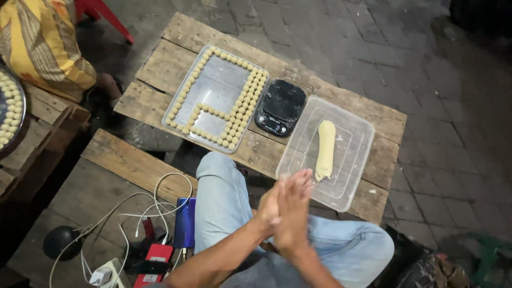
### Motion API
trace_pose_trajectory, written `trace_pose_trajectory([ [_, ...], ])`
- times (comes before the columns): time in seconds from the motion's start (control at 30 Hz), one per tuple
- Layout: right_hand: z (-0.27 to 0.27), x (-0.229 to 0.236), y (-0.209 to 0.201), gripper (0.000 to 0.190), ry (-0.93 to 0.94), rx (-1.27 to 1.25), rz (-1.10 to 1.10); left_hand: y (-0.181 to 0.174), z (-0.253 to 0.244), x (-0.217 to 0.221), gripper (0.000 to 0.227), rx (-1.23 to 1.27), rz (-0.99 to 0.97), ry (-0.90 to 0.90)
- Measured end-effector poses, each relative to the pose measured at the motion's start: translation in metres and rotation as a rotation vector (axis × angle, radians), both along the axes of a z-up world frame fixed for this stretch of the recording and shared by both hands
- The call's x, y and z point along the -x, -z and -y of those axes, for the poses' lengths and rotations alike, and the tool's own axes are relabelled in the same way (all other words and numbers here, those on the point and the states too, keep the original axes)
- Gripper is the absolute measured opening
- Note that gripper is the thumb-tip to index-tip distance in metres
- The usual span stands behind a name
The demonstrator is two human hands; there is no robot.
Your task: The person sits on the ground and repeatedly pinches off small pieces of dough from a larger mass. They roll each piece between their palms to form a ball and place it into a tray. The person occasionally weighs a piece on a digital scale and adjusts the dough mass.
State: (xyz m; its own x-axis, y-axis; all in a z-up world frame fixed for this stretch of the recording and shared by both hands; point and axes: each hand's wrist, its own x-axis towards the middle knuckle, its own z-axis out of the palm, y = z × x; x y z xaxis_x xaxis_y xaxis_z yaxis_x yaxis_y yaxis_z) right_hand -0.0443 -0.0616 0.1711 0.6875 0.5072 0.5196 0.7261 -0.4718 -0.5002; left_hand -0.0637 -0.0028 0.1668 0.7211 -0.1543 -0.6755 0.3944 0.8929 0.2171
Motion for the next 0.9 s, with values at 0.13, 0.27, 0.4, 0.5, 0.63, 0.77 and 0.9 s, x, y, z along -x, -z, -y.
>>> trace_pose_trajectory([
  [0.13, -0.001, -0.01, 0.005, 0.061, 0.076, 0.049, 0.006, 0.058, 0.031, 0.013, 0.058, -0.076, 0.654, -0.417],
  [0.27, 0.02, -0.026, 0.034, 0.067, 0.239, 0.127, -0.1, 0.041, 0.005, 0.007, 0.031, -0.073, 0.056, -0.033],
  [0.4, 0.026, -0.016, 0.042, 0.064, 0.221, 0.03, -0.248, 0.07, -0.012, -0.001, 0.017, -0.195, 0.036, 0.036],
  [0.5, 0.037, -0.001, 0.057, 0.059, 0.251, -0.042, -0.323, 0.049, -0.05, -0.013, 0.036, -0.188, -0.097, 0.074],
  [0.63, 0.078, 0.016, 0.092, 0.059, 0.414, 0.028, -0.424, 0.028, -0.119, -0.034, 0.018, -0.714, 0.062, 0.071],
  [0.77, 0.144, 0.023, 0.132, 0.052, 0.579, 0.241, 0.057, 0.006, -0.188, -0.066, 0.037, -1.151, -0.148, 0.11],
  [0.9, 0.189, 0.03, 0.131, 0.058, 0.693, 0.379, 0.014, 0.049, -0.254, -0.098, 0.026, -1.427, -0.099, 0.004],
])
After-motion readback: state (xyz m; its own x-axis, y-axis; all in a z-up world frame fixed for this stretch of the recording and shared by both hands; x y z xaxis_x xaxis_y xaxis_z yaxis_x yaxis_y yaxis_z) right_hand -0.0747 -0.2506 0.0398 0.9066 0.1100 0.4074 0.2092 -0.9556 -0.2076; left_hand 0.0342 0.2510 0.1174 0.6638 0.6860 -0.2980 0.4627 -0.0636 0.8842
